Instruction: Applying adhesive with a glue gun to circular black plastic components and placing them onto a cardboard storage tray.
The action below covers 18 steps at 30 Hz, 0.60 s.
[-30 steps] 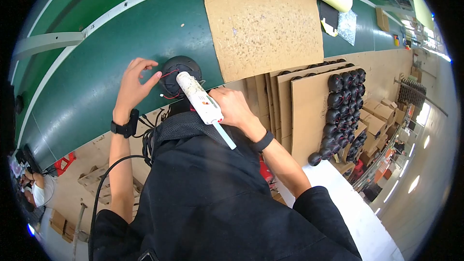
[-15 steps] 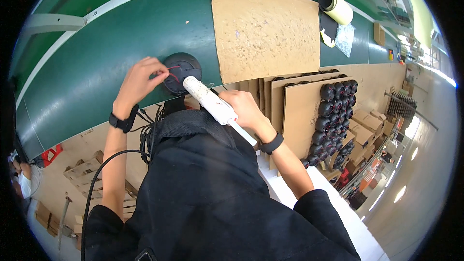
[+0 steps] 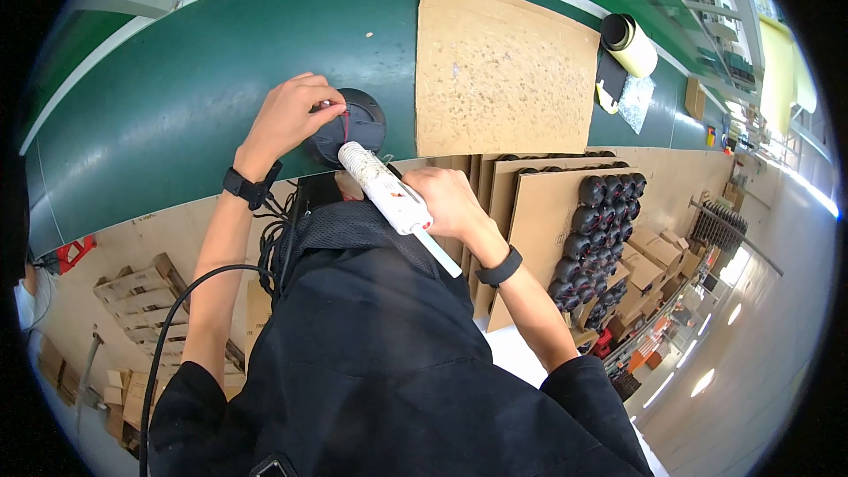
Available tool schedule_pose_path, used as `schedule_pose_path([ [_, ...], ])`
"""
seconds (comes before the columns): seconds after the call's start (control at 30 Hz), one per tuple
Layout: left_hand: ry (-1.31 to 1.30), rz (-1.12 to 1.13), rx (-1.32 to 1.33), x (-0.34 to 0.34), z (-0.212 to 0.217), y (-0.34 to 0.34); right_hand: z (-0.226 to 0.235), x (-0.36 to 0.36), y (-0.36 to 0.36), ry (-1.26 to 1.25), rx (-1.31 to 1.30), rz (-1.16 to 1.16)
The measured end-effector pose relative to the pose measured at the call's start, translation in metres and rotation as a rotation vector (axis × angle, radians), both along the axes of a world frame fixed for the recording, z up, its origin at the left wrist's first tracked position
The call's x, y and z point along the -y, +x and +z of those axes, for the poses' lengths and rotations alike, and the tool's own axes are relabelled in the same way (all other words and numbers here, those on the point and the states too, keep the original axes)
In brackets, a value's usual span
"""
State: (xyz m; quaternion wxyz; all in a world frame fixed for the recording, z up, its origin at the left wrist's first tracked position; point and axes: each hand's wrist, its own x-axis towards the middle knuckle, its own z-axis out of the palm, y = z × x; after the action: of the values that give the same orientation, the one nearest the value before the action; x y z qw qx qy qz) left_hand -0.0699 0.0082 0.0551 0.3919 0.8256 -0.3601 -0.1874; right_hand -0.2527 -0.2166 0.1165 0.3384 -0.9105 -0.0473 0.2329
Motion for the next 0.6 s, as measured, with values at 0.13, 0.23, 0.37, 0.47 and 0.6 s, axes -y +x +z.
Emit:
schedule_pose_path([
  [0.13, 0.004, 0.01, 0.002, -0.003, 0.004, 0.004, 0.008, -0.002, 0.006, -0.031, 0.0, 0.017],
  [0.23, -0.007, 0.011, -0.012, -0.005, 0.007, 0.007, 0.009, 0.001, 0.009, -0.091, -0.036, 0.049],
  [0.37, -0.024, 0.004, -0.158, -0.016, 0.011, 0.007, 0.008, 0.004, 0.007, -0.096, -0.045, 0.045],
  [0.47, -0.018, 0.013, -0.226, -0.032, 0.016, -0.002, 0.008, 0.003, 0.001, -0.101, -0.038, 0.034],
  [0.6, 0.006, 0.022, -0.287, -0.053, 0.017, -0.015, 0.007, 0.0, -0.002, -0.095, -0.013, 0.006],
])
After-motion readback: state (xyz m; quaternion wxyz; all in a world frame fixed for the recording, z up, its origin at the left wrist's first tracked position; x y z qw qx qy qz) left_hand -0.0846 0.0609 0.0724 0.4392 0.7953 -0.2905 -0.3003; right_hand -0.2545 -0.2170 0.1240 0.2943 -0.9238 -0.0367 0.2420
